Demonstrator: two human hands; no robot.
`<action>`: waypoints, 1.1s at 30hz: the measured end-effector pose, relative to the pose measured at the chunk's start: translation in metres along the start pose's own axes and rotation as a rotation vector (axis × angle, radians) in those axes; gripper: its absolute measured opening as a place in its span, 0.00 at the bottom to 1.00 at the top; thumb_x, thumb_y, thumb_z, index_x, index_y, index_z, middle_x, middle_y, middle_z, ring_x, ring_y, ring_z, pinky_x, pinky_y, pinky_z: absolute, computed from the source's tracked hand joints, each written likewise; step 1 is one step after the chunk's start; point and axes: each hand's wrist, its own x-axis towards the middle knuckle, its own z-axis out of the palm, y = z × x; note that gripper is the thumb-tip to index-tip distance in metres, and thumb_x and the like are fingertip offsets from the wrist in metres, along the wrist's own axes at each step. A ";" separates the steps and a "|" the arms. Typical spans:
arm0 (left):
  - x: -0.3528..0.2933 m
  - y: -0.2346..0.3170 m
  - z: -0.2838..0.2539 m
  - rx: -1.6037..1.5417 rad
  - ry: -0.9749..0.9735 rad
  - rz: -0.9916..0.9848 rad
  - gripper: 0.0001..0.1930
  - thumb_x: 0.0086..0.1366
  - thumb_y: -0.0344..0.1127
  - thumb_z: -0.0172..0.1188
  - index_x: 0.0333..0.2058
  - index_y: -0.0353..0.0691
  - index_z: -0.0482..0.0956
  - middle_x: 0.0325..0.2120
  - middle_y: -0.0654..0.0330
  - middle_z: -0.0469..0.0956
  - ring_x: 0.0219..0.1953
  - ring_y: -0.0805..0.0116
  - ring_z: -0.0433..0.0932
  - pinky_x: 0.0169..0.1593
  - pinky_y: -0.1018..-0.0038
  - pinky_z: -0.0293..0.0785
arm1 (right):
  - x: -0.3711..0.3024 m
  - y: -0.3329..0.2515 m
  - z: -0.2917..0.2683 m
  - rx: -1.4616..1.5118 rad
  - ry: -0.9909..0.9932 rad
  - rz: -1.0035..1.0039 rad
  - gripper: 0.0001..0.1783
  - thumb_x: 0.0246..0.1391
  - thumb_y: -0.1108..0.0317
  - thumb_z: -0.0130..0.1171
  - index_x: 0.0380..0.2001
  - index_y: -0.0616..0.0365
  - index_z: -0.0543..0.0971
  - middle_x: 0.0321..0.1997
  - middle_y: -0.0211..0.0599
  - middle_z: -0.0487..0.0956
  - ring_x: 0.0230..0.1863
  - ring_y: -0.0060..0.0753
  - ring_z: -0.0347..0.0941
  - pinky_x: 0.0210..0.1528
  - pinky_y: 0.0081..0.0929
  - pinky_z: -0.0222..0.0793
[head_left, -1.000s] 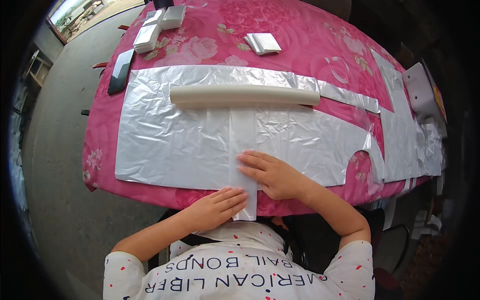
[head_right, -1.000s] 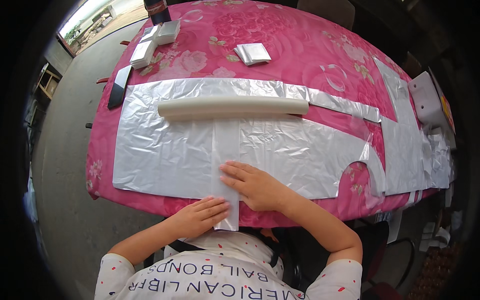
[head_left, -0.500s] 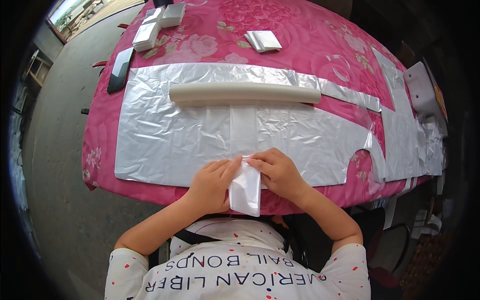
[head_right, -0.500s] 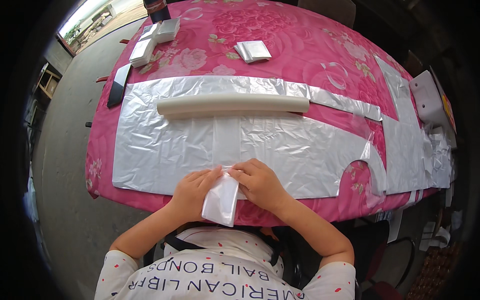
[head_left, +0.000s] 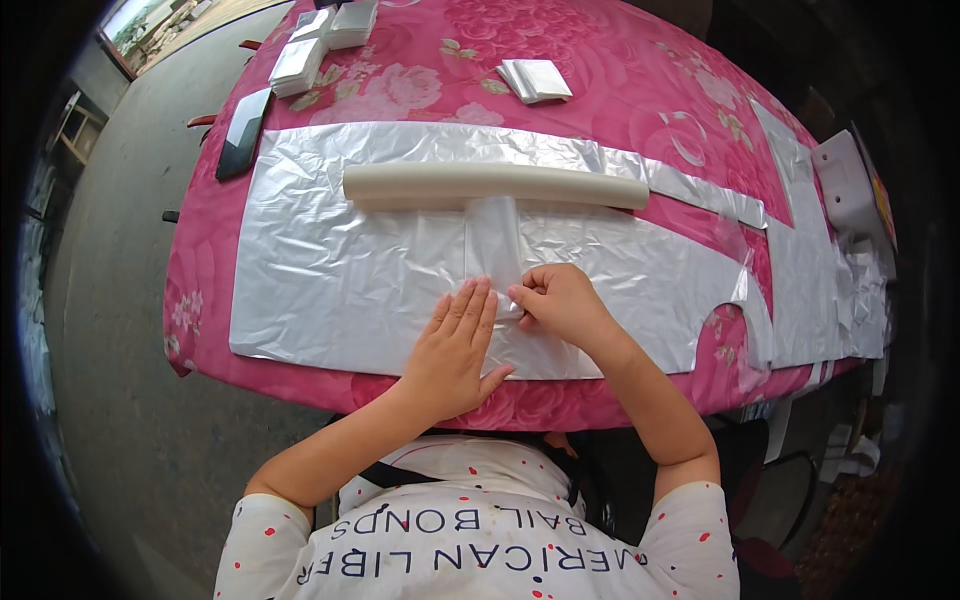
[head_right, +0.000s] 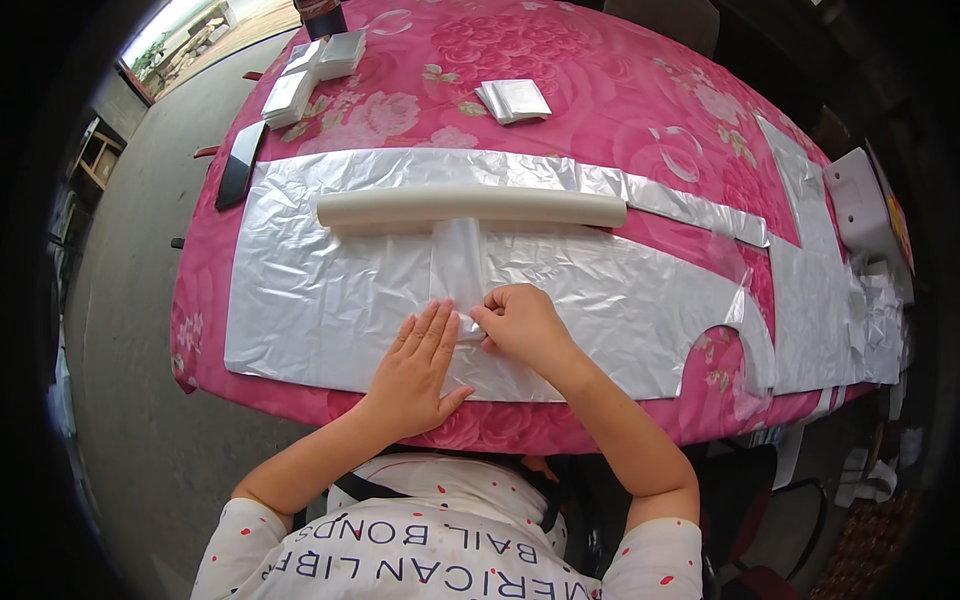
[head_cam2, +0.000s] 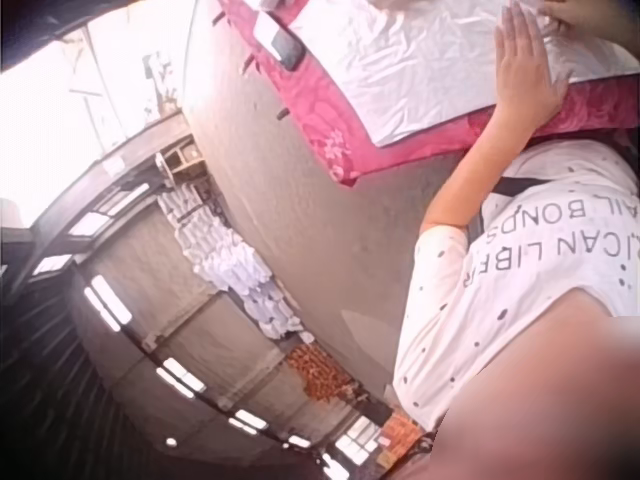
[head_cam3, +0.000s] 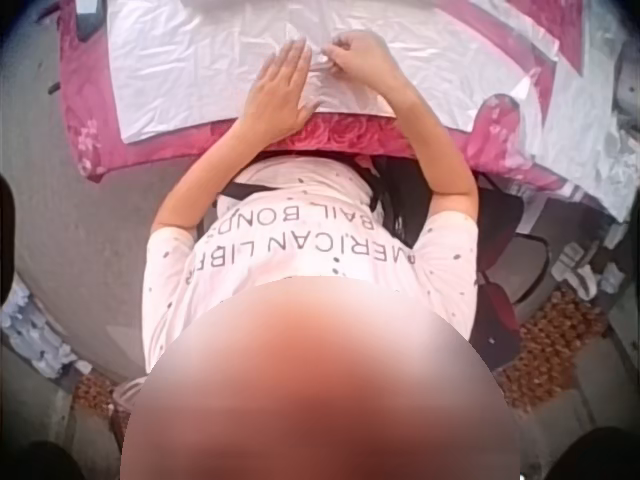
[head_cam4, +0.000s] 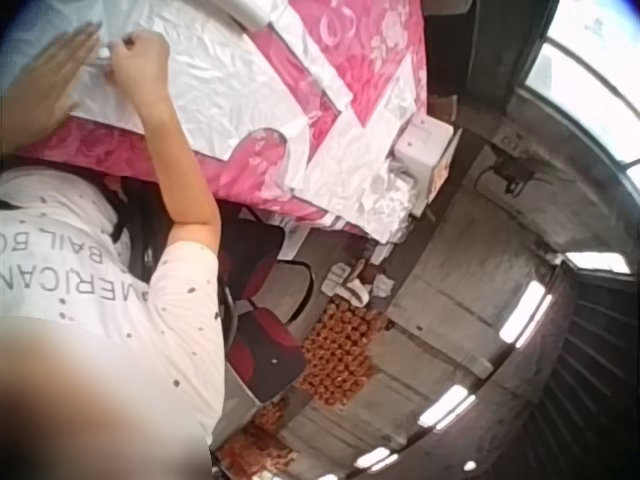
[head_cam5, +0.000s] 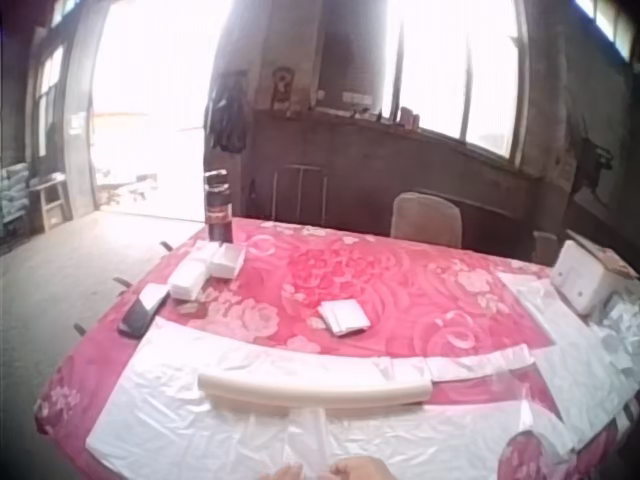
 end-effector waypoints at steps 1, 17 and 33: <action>-0.001 0.001 0.004 0.017 -0.014 -0.016 0.39 0.57 0.49 0.53 0.58 0.26 0.51 0.61 0.42 0.50 0.64 0.48 0.47 0.64 0.59 0.44 | 0.000 0.000 0.001 0.029 0.008 0.016 0.10 0.49 0.68 0.58 0.27 0.67 0.76 0.18 0.33 0.76 0.20 0.20 0.73 0.22 0.19 0.67; 0.017 -0.008 -0.007 0.029 0.155 0.000 0.29 0.49 0.34 0.58 0.50 0.27 0.65 0.50 0.47 0.67 0.52 0.53 0.67 0.54 0.64 0.63 | 0.022 0.019 -0.019 -0.813 0.055 -0.980 0.26 0.41 0.69 0.60 0.48 0.61 0.72 0.57 0.39 0.68 0.60 0.39 0.61 0.59 0.32 0.60; -0.010 -0.017 -0.016 -0.033 0.214 0.314 0.19 0.48 0.26 0.55 0.43 0.35 0.73 0.42 0.55 0.76 0.42 0.61 0.76 0.48 0.66 0.69 | -0.010 0.039 0.001 -0.660 0.145 -1.113 0.19 0.32 0.80 0.58 0.35 0.57 0.78 0.40 0.32 0.78 0.42 0.34 0.74 0.42 0.28 0.72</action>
